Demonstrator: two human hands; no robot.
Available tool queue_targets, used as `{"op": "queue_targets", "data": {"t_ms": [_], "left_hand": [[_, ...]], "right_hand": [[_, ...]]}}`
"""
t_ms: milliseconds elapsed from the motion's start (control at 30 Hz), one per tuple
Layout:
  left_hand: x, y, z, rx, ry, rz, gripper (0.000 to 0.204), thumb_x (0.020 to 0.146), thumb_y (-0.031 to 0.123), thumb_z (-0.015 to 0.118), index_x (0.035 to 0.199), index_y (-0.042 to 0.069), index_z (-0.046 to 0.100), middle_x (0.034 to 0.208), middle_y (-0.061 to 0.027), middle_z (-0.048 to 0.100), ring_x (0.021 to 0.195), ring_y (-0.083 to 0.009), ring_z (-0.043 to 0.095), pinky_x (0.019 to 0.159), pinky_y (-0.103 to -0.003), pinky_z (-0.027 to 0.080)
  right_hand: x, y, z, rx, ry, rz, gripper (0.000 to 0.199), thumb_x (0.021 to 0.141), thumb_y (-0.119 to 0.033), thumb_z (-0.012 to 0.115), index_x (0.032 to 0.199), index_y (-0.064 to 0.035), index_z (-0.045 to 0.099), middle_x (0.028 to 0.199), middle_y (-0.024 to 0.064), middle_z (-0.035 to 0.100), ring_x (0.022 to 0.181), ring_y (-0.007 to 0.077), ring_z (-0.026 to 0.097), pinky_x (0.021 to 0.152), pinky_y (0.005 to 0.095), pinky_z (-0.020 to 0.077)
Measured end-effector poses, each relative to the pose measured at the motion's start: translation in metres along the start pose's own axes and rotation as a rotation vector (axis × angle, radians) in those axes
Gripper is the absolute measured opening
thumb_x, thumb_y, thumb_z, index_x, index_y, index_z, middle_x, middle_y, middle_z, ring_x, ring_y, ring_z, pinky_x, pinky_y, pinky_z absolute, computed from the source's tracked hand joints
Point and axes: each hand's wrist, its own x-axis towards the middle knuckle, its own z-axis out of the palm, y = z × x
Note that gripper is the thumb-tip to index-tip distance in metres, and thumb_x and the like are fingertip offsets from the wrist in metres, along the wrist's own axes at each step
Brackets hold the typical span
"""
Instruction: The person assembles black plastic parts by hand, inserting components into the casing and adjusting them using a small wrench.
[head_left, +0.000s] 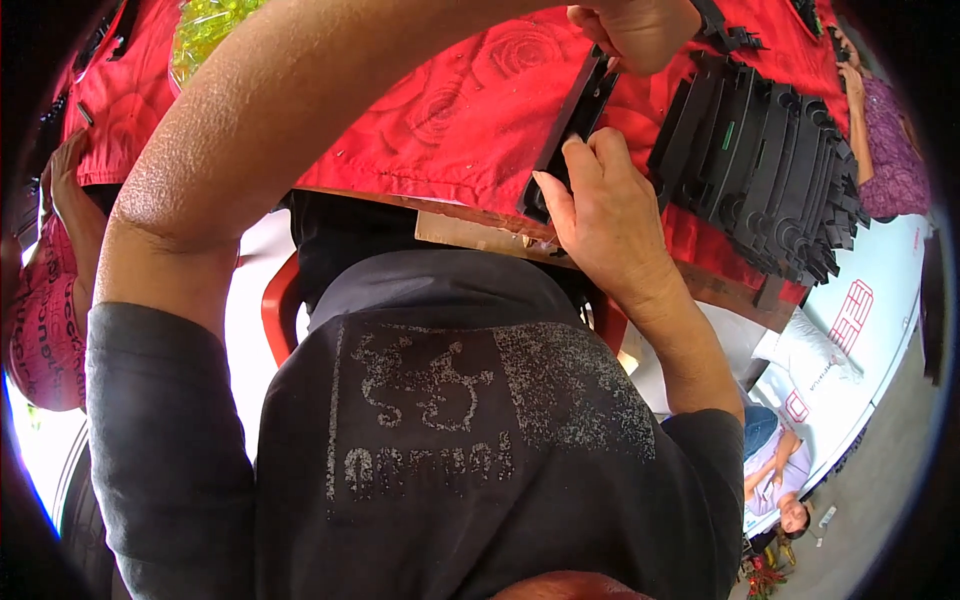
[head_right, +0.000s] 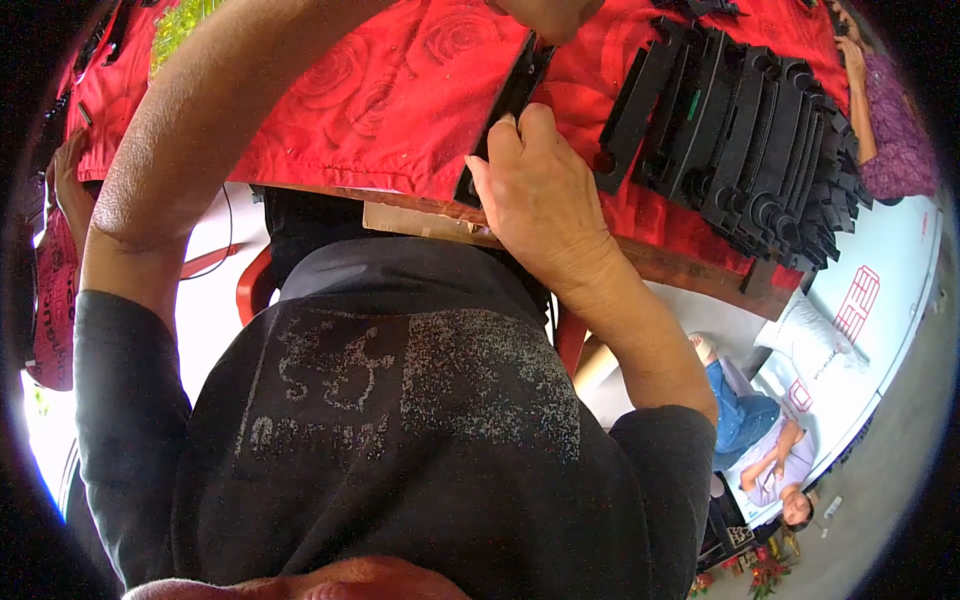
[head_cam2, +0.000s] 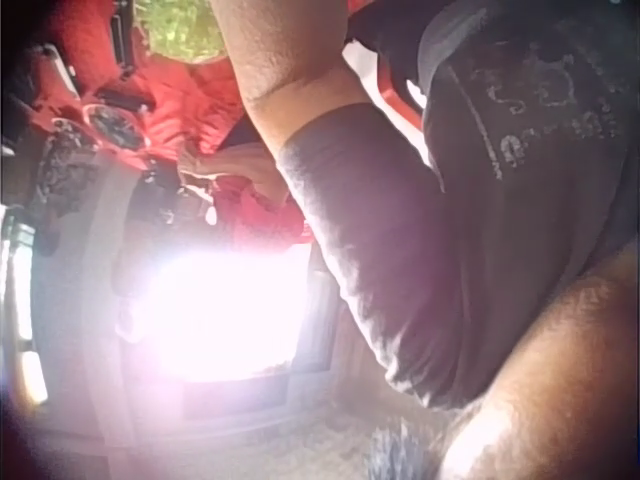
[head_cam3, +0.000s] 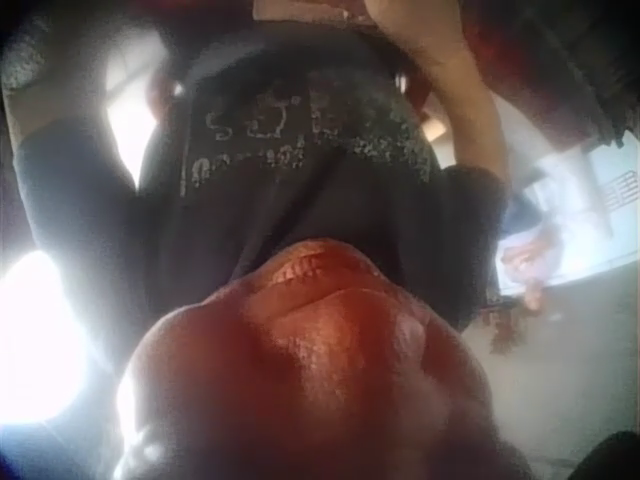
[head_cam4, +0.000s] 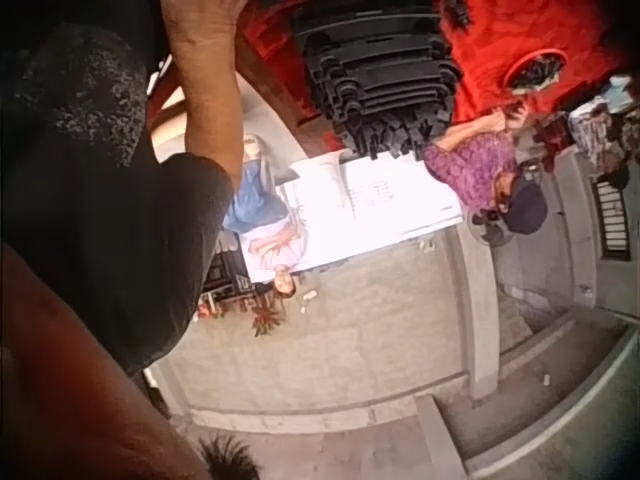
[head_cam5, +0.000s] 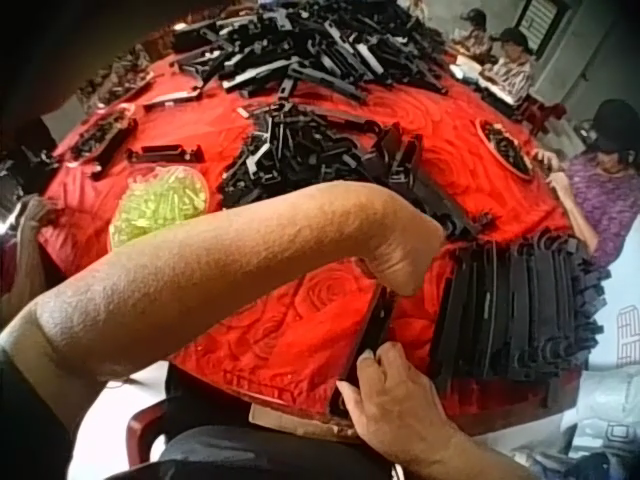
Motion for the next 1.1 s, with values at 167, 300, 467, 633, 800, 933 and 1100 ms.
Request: {"op": "queue_targets", "data": {"t_ms": [167,300,467,633,800,933,1100], "left_hand": [[0.004,0.002,0.01,0.085,0.104,0.164,0.023,0.08,0.01,0.064,0.065,-0.007,0.068,0.063,-0.0164,0.062,0.057,-0.0282,0.058,0.054,-0.042,0.046],[0.017,0.002,0.019,0.464,0.053,0.188,0.02,0.079,0.014,0.068,0.071,-0.005,0.072,0.068,-0.0183,0.066,0.062,-0.0298,0.062,0.06,-0.041,0.049],[0.003,0.002,0.032,0.337,0.259,0.208,0.019,0.078,0.015,0.068,0.074,-0.002,0.074,0.072,-0.0213,0.068,0.071,-0.0331,0.068,0.065,-0.042,0.053],[-0.006,0.007,0.044,0.448,0.281,-0.116,0.019,0.077,0.015,0.067,0.077,-0.003,0.075,0.074,-0.0236,0.068,0.071,-0.0359,0.069,0.064,-0.044,0.053],[-0.084,-0.015,0.077,-0.159,0.913,0.101,0.018,0.082,0.011,0.065,0.078,-0.004,0.073,0.071,-0.0219,0.067,0.062,-0.0396,0.065,0.062,-0.044,0.053],[-0.107,-0.039,0.151,-0.328,1.266,0.015,0.018,0.087,0.007,0.063,0.102,0.001,0.072,0.071,-0.019,0.066,0.061,-0.0308,0.066,0.058,-0.038,0.051],[-0.117,-0.046,0.209,-0.105,1.273,-0.137,0.029,0.085,0.006,0.068,0.113,0.008,0.069,0.088,-0.0136,0.069,0.074,-0.0339,0.067,0.066,-0.041,0.055]], "right_hand": [[0.001,-0.001,0.0,-0.009,-0.001,-0.007,0.034,0.087,-0.021,0.073,0.104,0.0028,0.056,0.098,0.0189,0.051,0.081,0.0341,0.063,0.069,0.0396,0.0548],[-0.001,0.002,0.005,-0.03,0.052,0.004,0.036,0.083,-0.016,0.078,0.108,0.0007,0.058,0.094,0.0145,0.051,0.079,0.0322,0.061,0.065,0.0399,0.0547],[-0.001,0.001,0.001,-0.054,0.018,-0.023,0.036,0.086,-0.021,0.074,0.105,0.0023,0.054,0.1,0.0208,0.054,0.081,0.035,0.065,0.068,0.0394,0.0558],[-0.001,-0.001,0.0,-0.051,0.05,0.0,0.035,0.084,-0.017,0.076,0.105,0.0031,0.058,0.097,0.0193,0.054,0.079,0.0361,0.064,0.068,0.042,0.0559],[0.001,-0.004,0.0,-0.043,0.052,0.002,0.033,0.083,-0.014,0.078,0.105,0.0041,0.062,0.095,0.0179,0.053,0.079,0.0376,0.064,0.068,0.0435,0.0556],[0.0,-0.003,0.0,-0.024,0.077,-0.009,0.03,0.083,-0.012,0.077,0.104,0.0043,0.063,0.094,0.0176,0.054,0.081,0.0374,0.064,0.069,0.044,0.0553],[-0.001,-0.001,0.001,-0.057,0.094,-0.049,0.027,0.085,-0.017,0.075,0.095,0.0034,0.059,0.092,0.0189,0.052,0.08,0.0361,0.065,0.07,0.0418,0.0569]]}}
